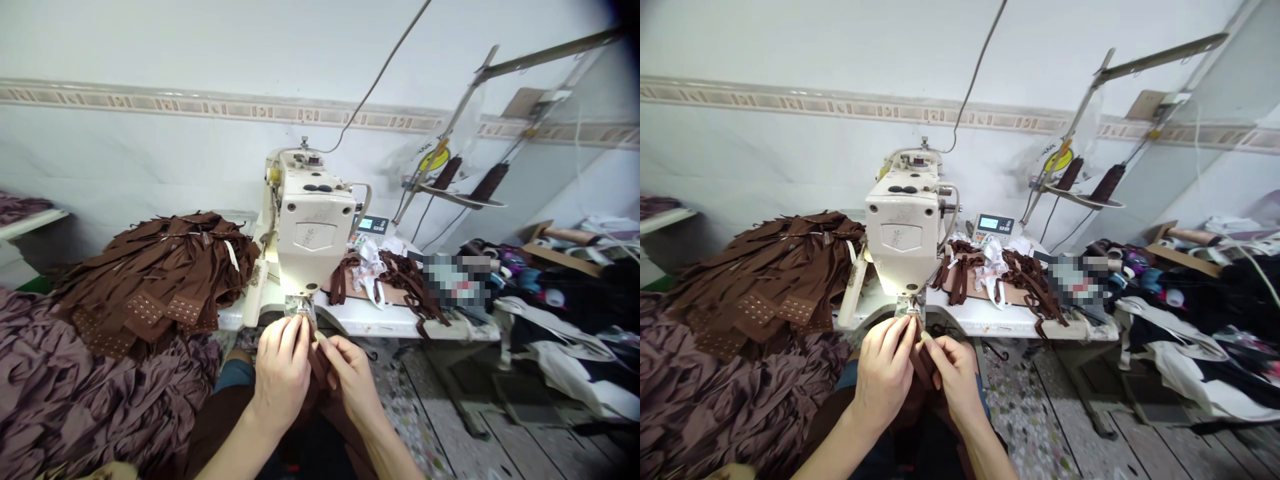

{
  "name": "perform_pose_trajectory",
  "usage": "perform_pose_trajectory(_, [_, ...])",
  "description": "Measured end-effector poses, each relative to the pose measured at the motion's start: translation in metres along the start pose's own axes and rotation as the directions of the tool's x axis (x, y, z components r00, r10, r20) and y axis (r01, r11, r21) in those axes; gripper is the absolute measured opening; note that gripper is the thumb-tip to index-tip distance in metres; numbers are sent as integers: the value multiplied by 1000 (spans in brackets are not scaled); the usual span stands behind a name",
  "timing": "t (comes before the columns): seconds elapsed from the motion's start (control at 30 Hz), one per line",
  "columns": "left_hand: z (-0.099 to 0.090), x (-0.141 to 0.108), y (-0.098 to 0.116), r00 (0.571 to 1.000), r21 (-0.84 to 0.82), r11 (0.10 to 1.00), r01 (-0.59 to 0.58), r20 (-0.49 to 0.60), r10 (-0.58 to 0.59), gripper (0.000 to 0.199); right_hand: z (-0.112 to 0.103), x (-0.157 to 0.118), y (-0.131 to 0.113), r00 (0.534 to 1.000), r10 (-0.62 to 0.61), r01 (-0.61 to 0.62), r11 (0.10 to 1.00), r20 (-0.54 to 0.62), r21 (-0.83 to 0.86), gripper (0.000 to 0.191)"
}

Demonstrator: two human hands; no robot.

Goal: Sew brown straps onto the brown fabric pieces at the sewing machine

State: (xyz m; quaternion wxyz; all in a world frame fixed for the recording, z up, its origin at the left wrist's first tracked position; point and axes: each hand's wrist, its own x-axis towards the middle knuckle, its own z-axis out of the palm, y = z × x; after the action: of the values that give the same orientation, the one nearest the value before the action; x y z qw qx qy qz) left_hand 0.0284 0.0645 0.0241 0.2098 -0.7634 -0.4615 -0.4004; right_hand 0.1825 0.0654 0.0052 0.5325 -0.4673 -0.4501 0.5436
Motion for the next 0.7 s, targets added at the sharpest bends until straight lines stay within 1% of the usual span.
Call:
perform_pose_trajectory(0.1, [-1, -1, -1, 1000, -35, 999, 30, 7, -30, 45, 0, 1, 5, 998, 66, -65, 997, -20, 43, 57])
perform_pose_trajectory(0.17, [-3, -2, -4, 998, -107, 992, 65, 25, -62, 48, 0, 1, 6, 996, 75, -73, 997, -48, 25, 58])
perform_pose_trajectory(0.2, [-5, -2, -6, 996, -161, 983, 87, 42, -82, 50, 0, 0, 5, 997, 46, -47, 999, -67, -8, 56])
perform_pose_trajectory(0.27, [-11, -3, -10, 990, -279, 951, 137, 82, -118, 51, -1, -4, 4, 991, -61, 50, 995, -122, -92, 50])
perform_pose_trajectory(0.33, [-20, -4, -15, 981, -360, 913, 189, 112, -159, 50, 0, -9, 2, 970, -158, 129, 979, -185, -159, 46])
perform_pose_trajectory(0.4, [-29, -4, -21, 965, -414, 873, 260, 148, -217, 45, 3, -14, 1, 963, -182, 145, 972, -200, -182, 46])
perform_pose_trajectory(0.43, [-32, -3, -23, 949, -443, 840, 313, 182, -258, 41, 6, -16, 1, 971, -167, 136, 974, -170, -179, 48])
perform_pose_trajectory(0.47, [-35, -2, -26, 923, -474, 793, 383, 229, -309, 37, 9, -17, 2, 983, -139, 118, 979, -116, -166, 50])
perform_pose_trajectory(0.5, [-36, 0, -28, 883, -505, 725, 468, 289, -368, 33, 12, -18, 3, 994, -101, 93, 985, -51, -144, 52])
perform_pose_trajectory(0.57, [-36, 4, -33, 771, -557, 536, 635, 420, -478, 29, 18, -17, 5, 998, -29, 35, 995, 62, -90, 54])
perform_pose_trajectory(0.63, [-32, 9, -36, 659, -583, 332, 741, 539, -525, 33, 22, -14, 6, 996, 8, -5, 999, 93, -40, 55])
perform_pose_trajectory(0.67, [-29, 10, -37, 617, -590, 242, 771, 594, -517, 37, 23, -13, 5, 996, 15, -14, 1000, 84, -17, 55])
perform_pose_trajectory(0.7, [-26, 11, -38, 586, -592, 165, 789, 643, -494, 40, 24, -13, 3, 997, 19, -19, 1000, 74, 7, 56])
